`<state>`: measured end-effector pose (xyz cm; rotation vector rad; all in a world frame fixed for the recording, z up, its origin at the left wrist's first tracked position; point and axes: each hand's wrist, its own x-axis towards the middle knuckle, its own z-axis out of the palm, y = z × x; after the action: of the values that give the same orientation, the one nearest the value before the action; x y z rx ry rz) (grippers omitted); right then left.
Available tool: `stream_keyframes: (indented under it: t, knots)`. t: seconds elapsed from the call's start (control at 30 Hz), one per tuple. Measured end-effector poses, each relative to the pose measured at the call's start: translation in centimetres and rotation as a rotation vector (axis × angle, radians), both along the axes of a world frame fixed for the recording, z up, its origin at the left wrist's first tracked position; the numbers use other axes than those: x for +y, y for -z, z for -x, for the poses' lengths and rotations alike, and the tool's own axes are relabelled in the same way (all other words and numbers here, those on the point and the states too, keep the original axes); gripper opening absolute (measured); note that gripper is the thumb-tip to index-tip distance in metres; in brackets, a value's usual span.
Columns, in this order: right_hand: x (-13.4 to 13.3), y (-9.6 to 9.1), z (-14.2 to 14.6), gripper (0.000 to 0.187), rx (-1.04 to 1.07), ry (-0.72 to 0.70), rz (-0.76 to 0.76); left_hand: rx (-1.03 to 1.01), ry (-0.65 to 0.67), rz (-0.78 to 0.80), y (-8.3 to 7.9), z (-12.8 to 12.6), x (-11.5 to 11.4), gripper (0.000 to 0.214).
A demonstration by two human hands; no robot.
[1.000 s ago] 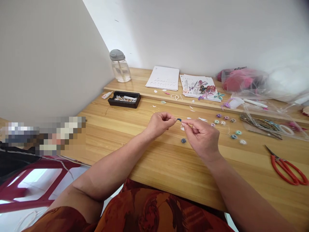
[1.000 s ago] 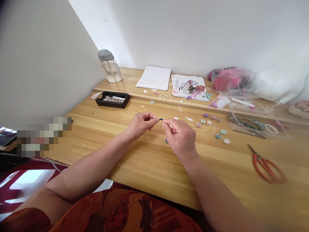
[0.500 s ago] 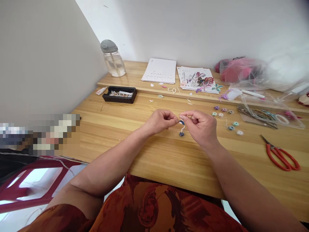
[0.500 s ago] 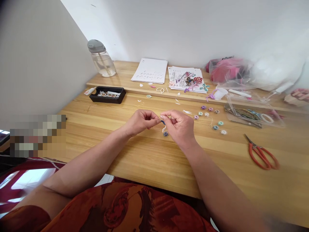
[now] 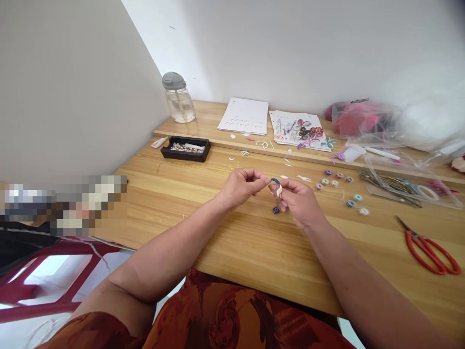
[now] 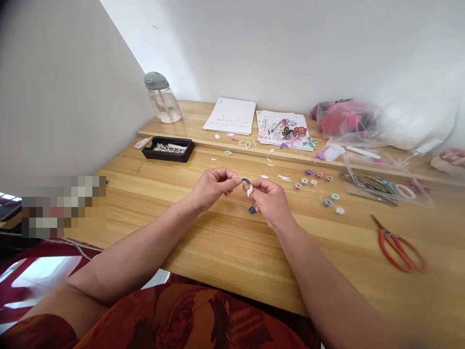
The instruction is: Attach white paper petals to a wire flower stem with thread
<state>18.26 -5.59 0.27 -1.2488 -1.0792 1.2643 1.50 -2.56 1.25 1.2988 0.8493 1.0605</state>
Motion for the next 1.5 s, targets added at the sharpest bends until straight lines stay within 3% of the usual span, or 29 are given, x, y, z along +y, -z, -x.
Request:
stream_keyframes:
  t: [0.23, 0.37, 0.43, 0.6, 0.73, 0.87, 1.0, 1.23, 1.37, 1.5]
  knots:
    - [-1.1, -0.1, 1.4, 0.031, -0.008, -0.062, 0.029, -0.032, -0.203, -0.022, 0.3, -0.2, 0.4, 0.031]
    - [-1.6, -0.2, 1.8, 0.031, -0.067, -0.098, 0.038, 0.070, -0.294, -0.087, 0.6, 0.0, 0.8, 0.025]
    - [-1.9, -0.4, 1.8, 0.028, -0.187, -0.096, -0.045, 0.162, -0.304, -0.151, 0.7, 0.1, 0.9, 0.021]
    - [-2.1, -1.2, 1.0, 0.013, -0.518, 0.089, -0.456, 0.362, -0.156, -0.295, 0.9, 0.3, 0.8, 0.014]
    - [-1.4, -1.4, -0.2, 0.009, -0.606, 0.153, -0.553, 0.386, 0.006, -0.347, 0.8, 0.3, 0.2, 0.015]
    - [-0.3, -1.1, -1.0, 0.013, -0.492, 0.158, -0.495, 0.329, 0.098, -0.321, 0.4, 0.2, -0.3, 0.018]
    - [0.5, -0.5, -1.2, 0.020, -0.350, 0.143, -0.316, 0.223, 0.106, -0.243, 0.0, 0.1, -0.4, 0.022]
    - [0.0, -0.2, 0.4, 0.031, 0.030, 0.051, -0.014, 0.039, -0.076, -0.136, -0.2, -0.1, 0.1, 0.029]
    - [-0.9, -0.2, 1.5, 0.031, 0.094, -0.028, 0.050, 0.013, -0.211, -0.134, 0.1, -0.1, 0.4, 0.025]
    - [-1.5, 0.0, 1.9, 0.028, 0.055, -0.080, 0.046, 0.130, -0.345, -0.204, 0.6, 0.0, 0.8, 0.018]
